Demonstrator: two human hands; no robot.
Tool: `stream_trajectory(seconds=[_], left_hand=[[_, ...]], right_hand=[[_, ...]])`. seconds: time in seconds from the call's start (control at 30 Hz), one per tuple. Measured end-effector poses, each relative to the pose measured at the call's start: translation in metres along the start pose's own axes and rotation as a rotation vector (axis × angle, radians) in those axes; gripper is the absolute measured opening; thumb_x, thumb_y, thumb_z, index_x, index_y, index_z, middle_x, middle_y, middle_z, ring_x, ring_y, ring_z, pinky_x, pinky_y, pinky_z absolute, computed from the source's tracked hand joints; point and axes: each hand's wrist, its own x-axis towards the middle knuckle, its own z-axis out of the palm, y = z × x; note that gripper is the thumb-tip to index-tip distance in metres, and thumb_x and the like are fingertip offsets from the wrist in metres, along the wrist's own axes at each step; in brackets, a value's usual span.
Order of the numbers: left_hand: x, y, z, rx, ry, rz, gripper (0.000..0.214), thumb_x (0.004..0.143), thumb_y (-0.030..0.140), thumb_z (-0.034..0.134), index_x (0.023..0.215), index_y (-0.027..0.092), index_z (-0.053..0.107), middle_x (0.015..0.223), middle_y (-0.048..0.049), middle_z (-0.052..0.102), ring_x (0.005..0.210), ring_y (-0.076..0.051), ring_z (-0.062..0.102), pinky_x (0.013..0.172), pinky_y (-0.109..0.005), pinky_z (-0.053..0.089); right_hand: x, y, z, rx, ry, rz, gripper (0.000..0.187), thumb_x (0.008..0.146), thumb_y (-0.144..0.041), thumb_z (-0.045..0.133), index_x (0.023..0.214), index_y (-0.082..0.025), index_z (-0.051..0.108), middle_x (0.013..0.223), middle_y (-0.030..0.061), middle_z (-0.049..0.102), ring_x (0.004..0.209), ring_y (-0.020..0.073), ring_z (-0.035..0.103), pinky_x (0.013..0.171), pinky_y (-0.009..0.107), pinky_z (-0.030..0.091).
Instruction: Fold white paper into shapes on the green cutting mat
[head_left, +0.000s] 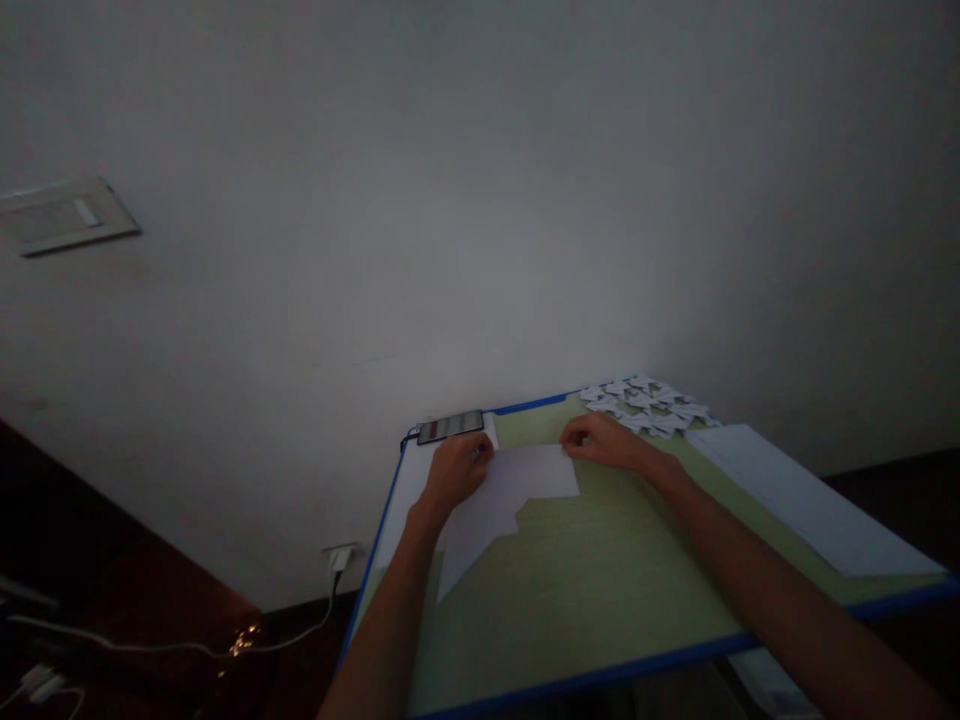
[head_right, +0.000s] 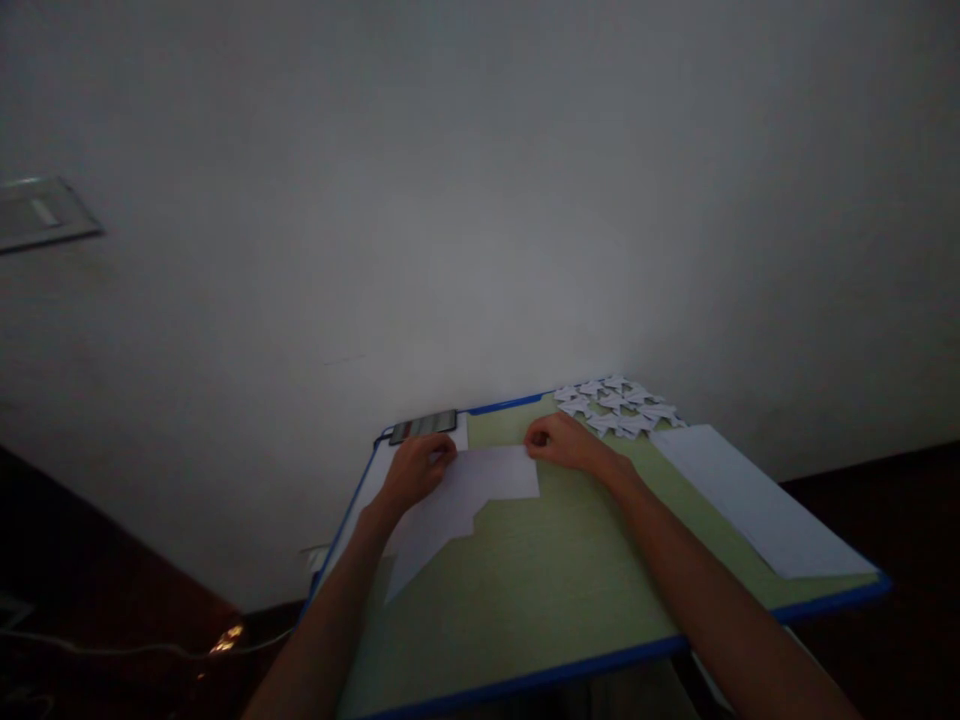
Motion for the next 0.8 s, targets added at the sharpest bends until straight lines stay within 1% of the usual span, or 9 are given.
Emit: stream_trajectory(seconds=[0.23, 0.4, 0.5, 0.63, 0.73, 0.8], left_hand=[[0.002, 0.000, 0.001, 0.002, -0.017, -0.016, 0.017, 0.083, 0.012, 0.057, 0.084, 0.021, 0.072, 0.091, -0.0044, 0.076, 0.086, -0.020, 0.067, 0.077, -0.030, 0.044], [0.001, 0.001, 0.002, 0.013, -0.031, -0.037, 0.015, 0.084, 0.014, 0.058, 0.084, 0.021, 0.072, 0.088, -0.0047, 0.075, 0.082, -0.020, 0.066, 0.075, -0.030, 0.044], [0.001, 0.000, 0.004, -0.023, -0.055, -0.056, 0.014, 0.084, 0.017, 0.060, 0.084, 0.021, 0.073, 0.088, -0.0045, 0.075, 0.082, -0.019, 0.065, 0.074, -0.030, 0.044], [0.002, -0.002, 0.006, -0.094, -0.076, -0.073, 0.012, 0.084, 0.020, 0.061, 0.084, 0.020, 0.074, 0.087, -0.0046, 0.075, 0.081, -0.018, 0.065, 0.073, -0.028, 0.045], [0.002, -0.002, 0.007, -0.094, -0.067, -0.075, 0.013, 0.084, 0.019, 0.060, 0.084, 0.020, 0.074, 0.085, -0.0046, 0.075, 0.079, -0.018, 0.065, 0.072, -0.028, 0.045], [0.002, -0.002, 0.007, -0.093, -0.061, -0.079, 0.013, 0.084, 0.019, 0.061, 0.083, 0.019, 0.074, 0.085, -0.0044, 0.075, 0.079, -0.018, 0.064, 0.072, -0.028, 0.044]], right_hand=[[0.001, 0.008, -0.001, -0.022, -0.008, 0.048, 0.018, 0.079, -0.022, 0.063, 0.086, -0.017, 0.078, 0.082, 0.0072, 0.077, 0.076, 0.0200, 0.069, 0.072, 0.029, 0.050], [0.002, 0.013, -0.002, -0.065, -0.009, 0.080, 0.018, 0.081, -0.023, 0.062, 0.087, -0.018, 0.077, 0.083, 0.0071, 0.076, 0.076, 0.0200, 0.068, 0.069, 0.029, 0.047], [0.002, 0.017, 0.000, -0.084, 0.006, 0.074, 0.019, 0.085, -0.023, 0.058, 0.091, -0.017, 0.075, 0.084, 0.0068, 0.075, 0.076, 0.0194, 0.067, 0.069, 0.029, 0.046], [0.000, 0.021, 0.004, -0.101, 0.067, 0.022, 0.022, 0.091, -0.022, 0.050, 0.095, -0.016, 0.071, 0.090, 0.0080, 0.073, 0.079, 0.0193, 0.065, 0.071, 0.029, 0.046], [-0.001, 0.020, 0.004, -0.114, 0.148, -0.003, 0.023, 0.093, -0.019, 0.046, 0.097, -0.016, 0.069, 0.097, 0.0095, 0.072, 0.088, 0.0206, 0.065, 0.079, 0.031, 0.047], [0.000, 0.016, 0.005, -0.112, 0.202, -0.004, 0.025, 0.095, -0.019, 0.045, 0.103, -0.016, 0.069, 0.101, 0.0104, 0.072, 0.093, 0.0211, 0.065, 0.085, 0.033, 0.048]])
